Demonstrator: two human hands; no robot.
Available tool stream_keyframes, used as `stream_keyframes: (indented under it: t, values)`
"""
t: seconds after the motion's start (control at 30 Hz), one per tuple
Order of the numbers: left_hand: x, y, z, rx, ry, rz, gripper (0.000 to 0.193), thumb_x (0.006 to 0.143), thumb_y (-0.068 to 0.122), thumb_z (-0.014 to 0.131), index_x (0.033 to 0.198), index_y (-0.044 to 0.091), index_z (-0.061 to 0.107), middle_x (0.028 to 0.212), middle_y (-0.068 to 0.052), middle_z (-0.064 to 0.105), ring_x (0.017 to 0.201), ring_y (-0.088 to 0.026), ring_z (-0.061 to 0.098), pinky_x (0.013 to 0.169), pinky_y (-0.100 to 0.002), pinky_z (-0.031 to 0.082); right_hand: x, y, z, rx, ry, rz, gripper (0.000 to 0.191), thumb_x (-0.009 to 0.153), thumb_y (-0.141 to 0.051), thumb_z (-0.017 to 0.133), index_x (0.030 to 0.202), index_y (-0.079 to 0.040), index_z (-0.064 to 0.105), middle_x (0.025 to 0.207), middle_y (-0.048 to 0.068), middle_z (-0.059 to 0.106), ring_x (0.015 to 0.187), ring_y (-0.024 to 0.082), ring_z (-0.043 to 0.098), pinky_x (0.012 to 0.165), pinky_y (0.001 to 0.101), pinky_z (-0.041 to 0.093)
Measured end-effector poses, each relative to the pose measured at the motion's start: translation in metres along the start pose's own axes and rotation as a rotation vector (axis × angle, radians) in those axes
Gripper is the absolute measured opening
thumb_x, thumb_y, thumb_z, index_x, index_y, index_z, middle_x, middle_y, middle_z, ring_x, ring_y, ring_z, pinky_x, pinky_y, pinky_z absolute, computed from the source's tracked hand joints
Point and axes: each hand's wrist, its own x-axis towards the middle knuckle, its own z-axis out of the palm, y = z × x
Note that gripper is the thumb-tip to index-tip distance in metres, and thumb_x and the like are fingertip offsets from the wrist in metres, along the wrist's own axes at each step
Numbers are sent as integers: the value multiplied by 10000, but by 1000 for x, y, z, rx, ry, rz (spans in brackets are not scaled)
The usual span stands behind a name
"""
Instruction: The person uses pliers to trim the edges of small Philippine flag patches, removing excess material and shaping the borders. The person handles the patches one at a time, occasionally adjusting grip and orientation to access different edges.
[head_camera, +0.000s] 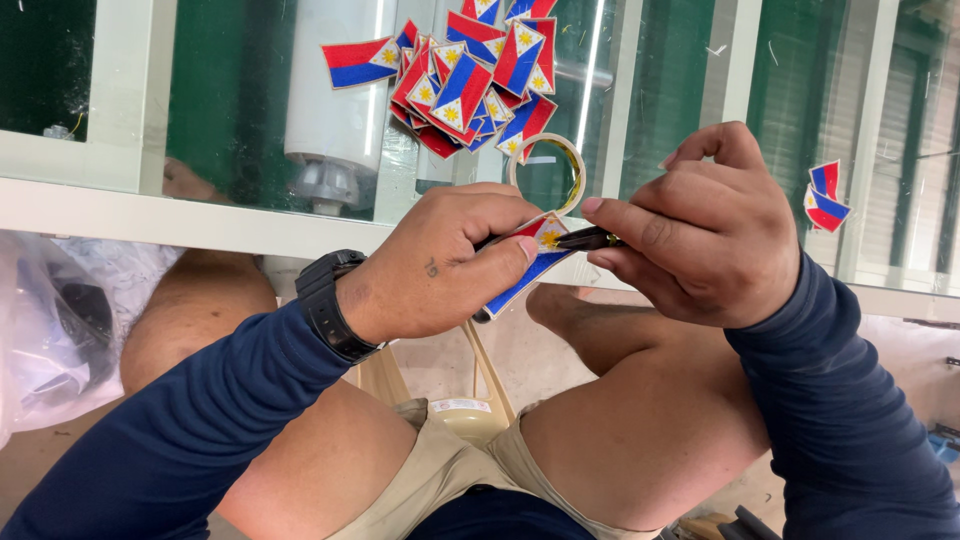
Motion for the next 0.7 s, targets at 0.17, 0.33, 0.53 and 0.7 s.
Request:
stream_keyframes:
  t: [0.17,0.33,0.53,0.7]
  values:
    - [0,0,1,-4,10,2,242,943,138,574,1094,30,729,855,-84,665,734,-165,657,648,-300,522,2,-2,-1,-51,10,-6,330,832,-225,870,1084,-50,750,743,19,631,610,197,550,762,421,452]
    - [0,-1,1,-24,9,-2,250,941,133,569,1104,25,726,871,-87,669,743,-162,661,656,-295,528,2,-4,-3,-86,-2,-10,315,834,-214,869,1077,-54,749,737,11,630,606,193,549,763,416,456]
    - [-1,0,1,-44,3,-14,259,951,139,566,1122,31,727,898,-79,689,763,-147,670,679,-283,540,0,-3,-2,-93,-4,-16,298,837,-206,870,1065,-54,751,720,4,615,591,185,542,750,412,458]
    - [-1,-1,2,-66,-8,-2,253,972,157,570,1127,34,728,917,-78,701,787,-143,680,698,-279,544,-3,-2,-1,-43,-6,-13,265,914,-201,871,1108,-67,751,774,-1,617,652,188,556,798,412,454]
